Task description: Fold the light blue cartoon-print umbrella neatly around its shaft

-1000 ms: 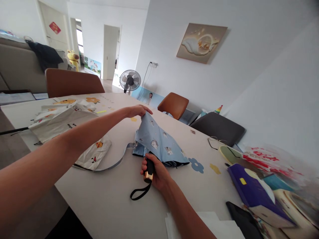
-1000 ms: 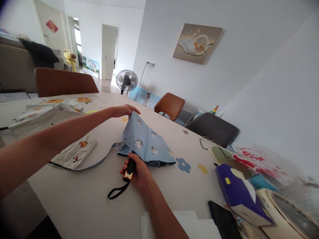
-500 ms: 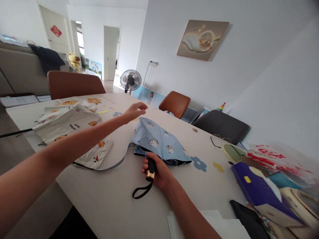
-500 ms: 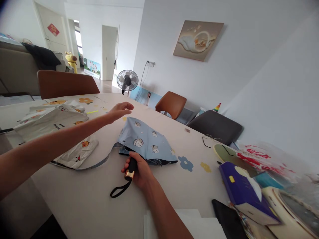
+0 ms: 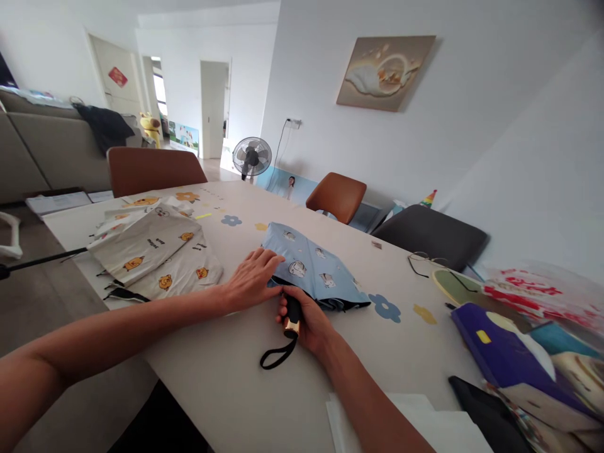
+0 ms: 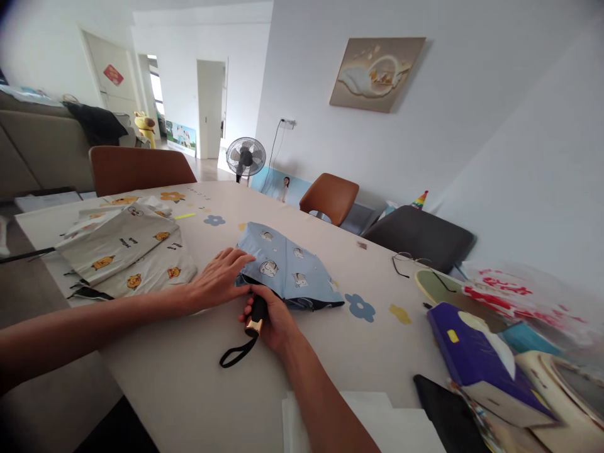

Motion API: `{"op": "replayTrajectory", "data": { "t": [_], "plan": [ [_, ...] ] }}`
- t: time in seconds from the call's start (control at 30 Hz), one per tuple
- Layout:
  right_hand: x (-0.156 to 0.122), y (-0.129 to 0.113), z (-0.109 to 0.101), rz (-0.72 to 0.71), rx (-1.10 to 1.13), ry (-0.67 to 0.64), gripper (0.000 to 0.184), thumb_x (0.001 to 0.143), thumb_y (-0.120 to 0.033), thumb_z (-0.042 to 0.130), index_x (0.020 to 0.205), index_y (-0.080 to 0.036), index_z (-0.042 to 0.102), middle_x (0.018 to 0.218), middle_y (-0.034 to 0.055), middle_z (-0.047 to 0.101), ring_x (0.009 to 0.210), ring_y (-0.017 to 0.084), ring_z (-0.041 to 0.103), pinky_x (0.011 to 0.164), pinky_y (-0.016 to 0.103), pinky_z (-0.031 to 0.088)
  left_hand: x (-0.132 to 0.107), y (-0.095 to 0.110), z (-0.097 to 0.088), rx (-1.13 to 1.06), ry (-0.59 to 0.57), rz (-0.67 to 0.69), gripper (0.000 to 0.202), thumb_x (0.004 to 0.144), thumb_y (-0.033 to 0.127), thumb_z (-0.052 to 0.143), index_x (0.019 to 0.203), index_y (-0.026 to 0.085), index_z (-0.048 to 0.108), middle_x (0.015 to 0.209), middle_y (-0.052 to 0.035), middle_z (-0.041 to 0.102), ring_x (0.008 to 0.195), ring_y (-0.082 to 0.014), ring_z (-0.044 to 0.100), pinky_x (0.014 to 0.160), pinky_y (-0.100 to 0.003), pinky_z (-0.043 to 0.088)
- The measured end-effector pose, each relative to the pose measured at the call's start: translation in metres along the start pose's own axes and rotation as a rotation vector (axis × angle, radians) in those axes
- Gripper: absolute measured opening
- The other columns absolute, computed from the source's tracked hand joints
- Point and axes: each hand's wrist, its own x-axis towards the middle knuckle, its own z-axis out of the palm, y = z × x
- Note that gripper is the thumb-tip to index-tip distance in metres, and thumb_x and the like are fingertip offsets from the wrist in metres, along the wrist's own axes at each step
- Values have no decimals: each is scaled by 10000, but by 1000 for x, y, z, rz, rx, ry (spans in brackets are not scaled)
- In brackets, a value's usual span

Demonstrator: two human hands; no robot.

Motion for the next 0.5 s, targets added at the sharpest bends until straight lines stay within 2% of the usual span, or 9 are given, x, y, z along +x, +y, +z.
{"op": "replayTrajectory", "data": {
  "t": [0.23, 0.5],
  "plan": [
    [0, 0, 1, -23, 12, 25, 115, 748, -235, 584, 710, -129, 559, 526, -26, 539, 417, 83, 510, 436, 254, 506, 4, -1, 9, -110, 30, -105, 442, 688, 264, 564, 1115, 206, 466, 1138, -57, 496, 1052, -224, 434, 908, -373, 357],
    [-2, -2, 4, 10, 1, 53, 114, 748, -237, 573, 694, -146, 532, 495, -23, 533, 389, 91, 502, 414, 246, 488, 7, -4, 14, -165, 15, -136, 438, 679, 214, 535, 1110, 226, 462, 1205, -47, 476, 1097, -229, 423, 942, -388, 332]
  ]
}}
